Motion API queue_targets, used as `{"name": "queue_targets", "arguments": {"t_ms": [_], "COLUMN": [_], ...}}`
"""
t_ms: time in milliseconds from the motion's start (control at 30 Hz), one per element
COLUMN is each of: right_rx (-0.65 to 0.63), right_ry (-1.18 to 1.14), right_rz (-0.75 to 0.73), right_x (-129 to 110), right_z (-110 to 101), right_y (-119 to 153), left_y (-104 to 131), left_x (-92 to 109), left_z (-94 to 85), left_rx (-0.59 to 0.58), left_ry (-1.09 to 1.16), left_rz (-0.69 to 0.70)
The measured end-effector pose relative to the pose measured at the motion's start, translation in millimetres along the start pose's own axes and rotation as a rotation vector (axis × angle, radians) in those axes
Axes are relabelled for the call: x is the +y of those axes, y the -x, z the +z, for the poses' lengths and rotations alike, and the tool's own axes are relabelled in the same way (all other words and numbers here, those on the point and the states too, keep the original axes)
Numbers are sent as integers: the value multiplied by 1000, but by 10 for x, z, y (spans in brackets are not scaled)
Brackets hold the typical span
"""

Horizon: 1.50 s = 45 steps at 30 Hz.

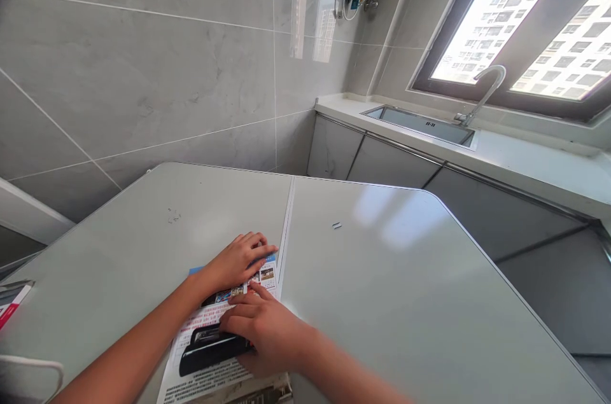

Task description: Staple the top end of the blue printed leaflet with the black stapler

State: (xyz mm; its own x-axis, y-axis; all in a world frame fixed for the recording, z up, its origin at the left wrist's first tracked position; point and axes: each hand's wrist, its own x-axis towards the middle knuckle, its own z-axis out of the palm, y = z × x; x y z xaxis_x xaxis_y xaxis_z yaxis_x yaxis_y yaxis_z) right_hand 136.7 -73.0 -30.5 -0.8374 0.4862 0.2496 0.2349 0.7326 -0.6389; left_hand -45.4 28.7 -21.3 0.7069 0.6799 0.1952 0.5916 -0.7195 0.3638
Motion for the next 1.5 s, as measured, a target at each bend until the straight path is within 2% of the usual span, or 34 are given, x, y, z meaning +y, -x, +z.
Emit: {"name": "queue_targets", "arguments": {"t_ms": [233,433,600,733,933,1067,1167,1267,1400,1500], "right_rx": [29,74,99,203,305,390,377,341,344,373], "right_ry": [10,-23,-95,-102,-70,-41,-46,-61,-95,-200], "right_rz": [45,106,163,233,358,419,403,404,402,378], "right_x": [9,58,94,144,159,147,163,157,116,228], "right_z": [1,12,15,35,85,116,100,78,63,-90], "right_y": [11,18,-73,-254,-465,-477,-460,-456,-476,-420], "left_y": [18,64,128,213,356,421,437,431,416,413], "left_x": [-63,-201,-381,-557,-854,-1016,-1081,-1097,-1085,-1075], "left_z": [1,-147,-315,-447,-601,-595,-541,-497,-473,-469], "left_rx": [-7,-20,-58,-83,-33,-11,40,97,93,92], "left_ry": [27,69,85,158,215,295,396,418,365,360], "left_rz": [2,-11,-23,-22,-152,-226,-239,-235,-220,-232]}}
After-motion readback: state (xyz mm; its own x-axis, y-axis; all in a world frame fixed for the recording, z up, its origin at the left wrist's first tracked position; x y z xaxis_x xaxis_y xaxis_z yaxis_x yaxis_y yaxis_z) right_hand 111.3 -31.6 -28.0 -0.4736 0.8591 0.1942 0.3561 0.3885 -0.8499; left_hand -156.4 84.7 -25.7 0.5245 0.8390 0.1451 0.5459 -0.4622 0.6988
